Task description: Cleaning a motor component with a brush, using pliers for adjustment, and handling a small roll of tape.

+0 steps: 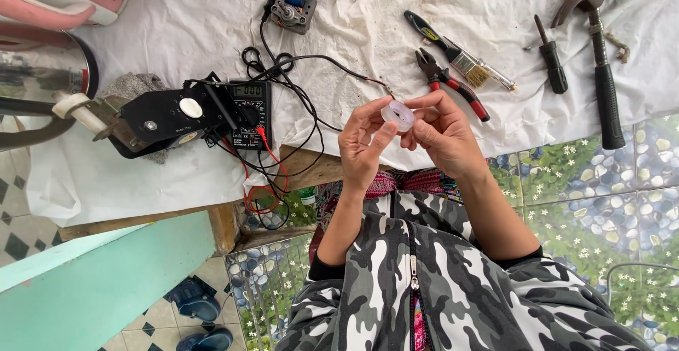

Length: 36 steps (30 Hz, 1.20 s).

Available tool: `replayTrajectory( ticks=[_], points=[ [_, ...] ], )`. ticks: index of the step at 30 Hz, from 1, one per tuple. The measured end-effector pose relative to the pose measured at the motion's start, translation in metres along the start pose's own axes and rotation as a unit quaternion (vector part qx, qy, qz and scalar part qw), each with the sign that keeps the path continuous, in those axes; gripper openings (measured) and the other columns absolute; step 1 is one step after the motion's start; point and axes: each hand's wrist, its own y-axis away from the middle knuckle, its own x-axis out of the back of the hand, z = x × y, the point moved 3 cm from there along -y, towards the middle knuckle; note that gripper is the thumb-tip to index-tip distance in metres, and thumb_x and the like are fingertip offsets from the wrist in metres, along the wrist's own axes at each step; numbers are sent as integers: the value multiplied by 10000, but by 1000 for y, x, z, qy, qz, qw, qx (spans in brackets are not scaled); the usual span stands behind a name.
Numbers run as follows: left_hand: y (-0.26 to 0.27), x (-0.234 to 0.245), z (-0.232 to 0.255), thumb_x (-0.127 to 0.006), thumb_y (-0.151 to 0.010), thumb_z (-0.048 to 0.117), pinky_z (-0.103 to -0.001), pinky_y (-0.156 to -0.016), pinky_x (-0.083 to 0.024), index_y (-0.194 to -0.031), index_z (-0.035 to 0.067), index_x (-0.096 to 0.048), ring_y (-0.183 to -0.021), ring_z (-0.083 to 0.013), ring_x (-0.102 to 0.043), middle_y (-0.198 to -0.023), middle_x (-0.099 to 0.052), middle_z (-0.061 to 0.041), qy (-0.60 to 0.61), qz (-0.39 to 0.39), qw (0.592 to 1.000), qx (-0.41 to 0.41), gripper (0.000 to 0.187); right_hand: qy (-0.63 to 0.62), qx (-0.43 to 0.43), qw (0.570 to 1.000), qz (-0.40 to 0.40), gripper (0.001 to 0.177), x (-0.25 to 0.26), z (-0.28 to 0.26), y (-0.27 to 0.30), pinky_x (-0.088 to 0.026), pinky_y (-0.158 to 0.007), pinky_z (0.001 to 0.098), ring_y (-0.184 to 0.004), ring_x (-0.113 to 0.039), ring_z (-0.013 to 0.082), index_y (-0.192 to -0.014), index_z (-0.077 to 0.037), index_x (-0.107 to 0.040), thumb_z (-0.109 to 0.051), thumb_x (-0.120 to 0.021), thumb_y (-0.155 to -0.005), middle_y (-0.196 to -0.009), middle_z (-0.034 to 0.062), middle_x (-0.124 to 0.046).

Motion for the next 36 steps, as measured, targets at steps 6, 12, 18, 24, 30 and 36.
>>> replayTrajectory(
  ticks=[6, 12, 18, 24, 30, 36],
  points=[
    [6, 11, -22, -612, -1037, 181, -265, -652, -622, -1259, -20, -621, -766, -203, -754, -981, -747, -219, 191, 23, 974, 118, 300, 157, 26, 987, 6, 202, -4, -8, 2, -561, -624, 234, -662, -687, 146, -1117, 55, -699, -23, -726, -932, -803, 170, -716],
    [5, 7, -14, -535, -1081, 267, -270, -680, -627, -1293, -46, -617, -841, -194, -759, -984, -757, -213, 144, 2, 975, 170, 387, 254, 94, 963, -16, 153, -7, -20, -3, -486, -657, 240, -702, -526, 91, -1071, 13, -756, -21, -769, -923, -809, 101, -595],
    [18, 12, -36, -771, -924, 185, -266, -625, -641, -1225, -70, -645, -788, -161, -708, -1107, -700, -203, 186, 28, 964, 191, 413, 345, 131, 929, -39, 145, -20, -23, -1, -438, -654, 244, -724, -518, 111, -1059, -52, -782, -86, -797, -919, -919, 84, -502],
    [18, 17, -35, -601, -1020, 309, -283, -629, -651, -1260, -98, -589, -784, -240, -751, -943, -713, -255, 299, 13, 921, 248, 473, 316, 127, 938, -66, 168, -19, -22, -6, -501, -735, 276, -768, -561, 123, -1119, -46, -764, -92, -754, -958, -988, 102, -491],
    [17, 20, -37, -566, -1061, 323, -273, -679, -650, -1243, -48, -649, -851, -209, -752, -1086, -738, -198, 274, 24, 931, 241, 421, 307, 126, 940, -72, 176, -28, -32, -6, -523, -793, 288, -845, -612, 151, -1106, -28, -765, -68, -775, -935, -1073, 132, -518],
    [7, 19, -4, -879, -814, 124, -262, -823, -611, -1263, -25, -665, -1016, -197, -706, -1188, -714, -193, 15, -14, 998, 53, 519, 266, 96, 956, -82, 373, -29, -35, -4, -573, -830, 352, -1032, -636, 237, -1266, 46, -679, -21, -758, -908, -1224, 226, -600]
  ],
)
